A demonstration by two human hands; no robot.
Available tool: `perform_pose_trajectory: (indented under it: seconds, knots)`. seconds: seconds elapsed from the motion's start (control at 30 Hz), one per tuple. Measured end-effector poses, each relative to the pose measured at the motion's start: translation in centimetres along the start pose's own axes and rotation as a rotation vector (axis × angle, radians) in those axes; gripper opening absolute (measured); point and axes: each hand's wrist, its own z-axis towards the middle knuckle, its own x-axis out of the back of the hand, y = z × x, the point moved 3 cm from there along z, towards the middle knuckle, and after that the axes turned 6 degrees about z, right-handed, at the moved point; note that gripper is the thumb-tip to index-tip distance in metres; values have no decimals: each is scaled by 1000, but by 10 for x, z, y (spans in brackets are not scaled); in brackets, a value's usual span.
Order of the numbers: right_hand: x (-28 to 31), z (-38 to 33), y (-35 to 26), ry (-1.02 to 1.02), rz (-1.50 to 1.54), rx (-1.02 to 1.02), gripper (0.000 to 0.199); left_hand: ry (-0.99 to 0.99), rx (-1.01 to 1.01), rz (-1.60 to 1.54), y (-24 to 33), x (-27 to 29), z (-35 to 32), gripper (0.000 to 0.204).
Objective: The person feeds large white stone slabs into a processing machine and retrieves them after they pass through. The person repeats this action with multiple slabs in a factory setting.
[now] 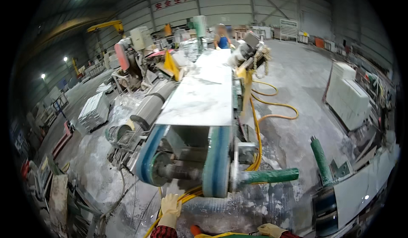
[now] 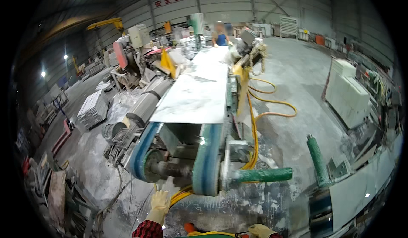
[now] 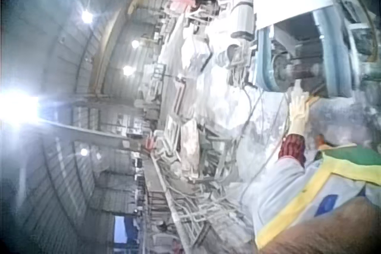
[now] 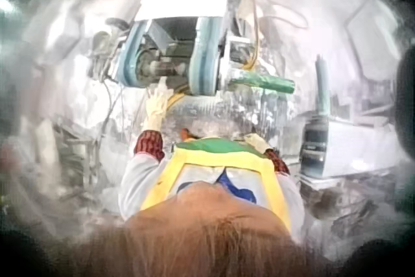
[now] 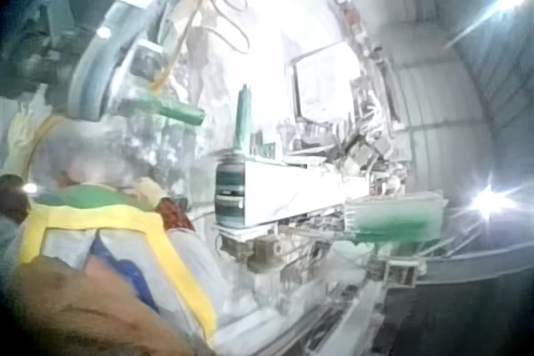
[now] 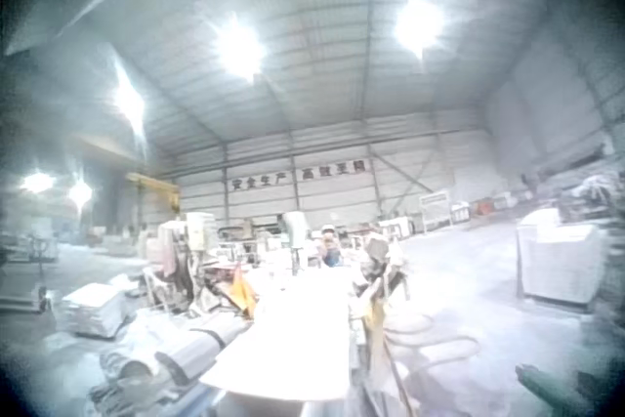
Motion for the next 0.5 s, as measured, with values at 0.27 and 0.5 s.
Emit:
perform_pose_trajectory:
  seconds: [0.27,0.5]
  knots:
    - [-36,112,-119,-227,-647,67,42,93,240,-89,-154,-44,-6,43]
    - [-169,217,-291,-348,-528,84,48,86,520,-141,-278,-82,-39,46]
